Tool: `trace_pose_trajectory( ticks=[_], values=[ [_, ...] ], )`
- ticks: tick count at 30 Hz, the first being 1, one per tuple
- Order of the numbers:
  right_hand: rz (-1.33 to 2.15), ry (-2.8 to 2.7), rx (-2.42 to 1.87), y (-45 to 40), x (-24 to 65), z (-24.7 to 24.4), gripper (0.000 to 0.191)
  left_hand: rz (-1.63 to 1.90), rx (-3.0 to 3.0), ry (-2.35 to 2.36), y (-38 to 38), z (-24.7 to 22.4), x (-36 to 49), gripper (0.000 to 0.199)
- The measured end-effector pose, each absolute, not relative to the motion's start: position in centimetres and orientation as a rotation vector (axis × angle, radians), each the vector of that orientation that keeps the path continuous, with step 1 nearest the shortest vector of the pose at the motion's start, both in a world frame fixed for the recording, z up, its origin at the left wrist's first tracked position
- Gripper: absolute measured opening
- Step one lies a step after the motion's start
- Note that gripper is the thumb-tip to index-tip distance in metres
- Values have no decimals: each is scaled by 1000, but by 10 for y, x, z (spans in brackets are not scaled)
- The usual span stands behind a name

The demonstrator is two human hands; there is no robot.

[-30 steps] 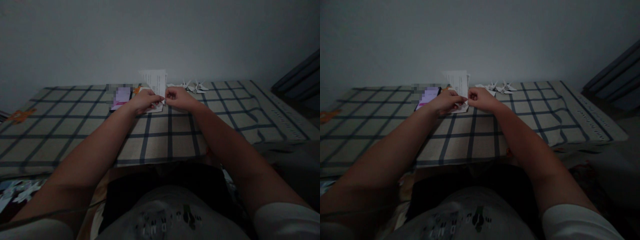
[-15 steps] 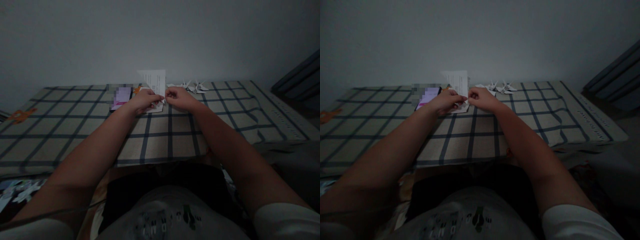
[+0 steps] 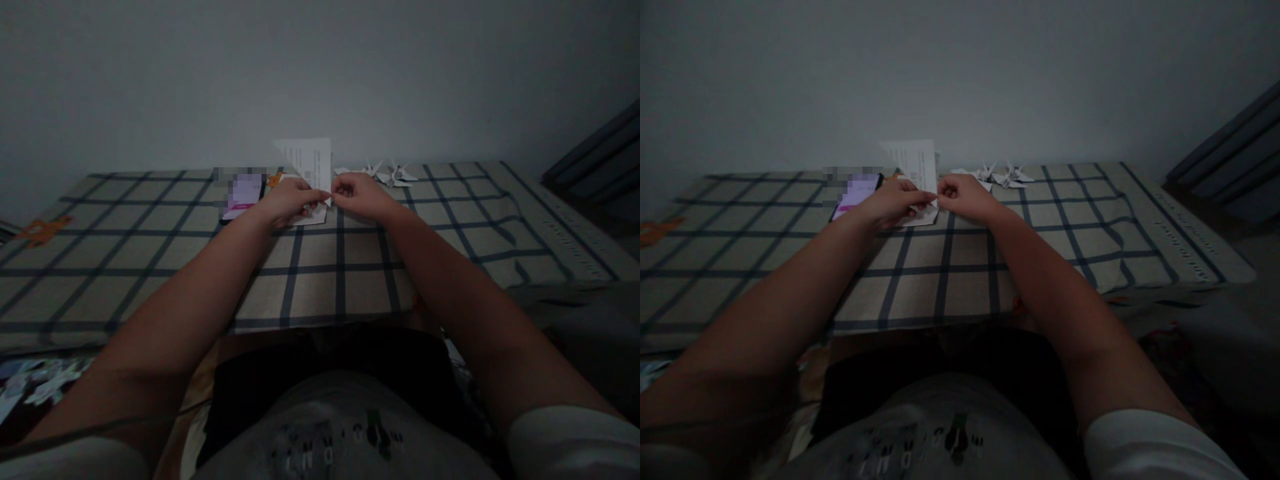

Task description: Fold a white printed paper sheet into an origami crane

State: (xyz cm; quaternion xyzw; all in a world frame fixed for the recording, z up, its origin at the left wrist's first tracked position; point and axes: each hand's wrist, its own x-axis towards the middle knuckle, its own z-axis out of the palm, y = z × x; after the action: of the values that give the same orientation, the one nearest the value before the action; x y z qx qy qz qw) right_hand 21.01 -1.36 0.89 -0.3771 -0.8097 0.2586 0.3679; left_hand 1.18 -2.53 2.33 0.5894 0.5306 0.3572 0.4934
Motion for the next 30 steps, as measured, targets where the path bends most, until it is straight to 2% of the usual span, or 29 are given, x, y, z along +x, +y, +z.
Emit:
trace_pose_trajectory(
  ticks=[7,23,30],
  values=[
    [549,-2167,-954,-22,209,15,4,829,1403,1294,-29,26,13,28],
    [560,-2145,-939,-16,211,10,4,888,1343,1206,-25,20,12,29],
    [625,-1925,-988,-10,214,14,9,981,1337,1215,-22,22,11,23]
  ],
)
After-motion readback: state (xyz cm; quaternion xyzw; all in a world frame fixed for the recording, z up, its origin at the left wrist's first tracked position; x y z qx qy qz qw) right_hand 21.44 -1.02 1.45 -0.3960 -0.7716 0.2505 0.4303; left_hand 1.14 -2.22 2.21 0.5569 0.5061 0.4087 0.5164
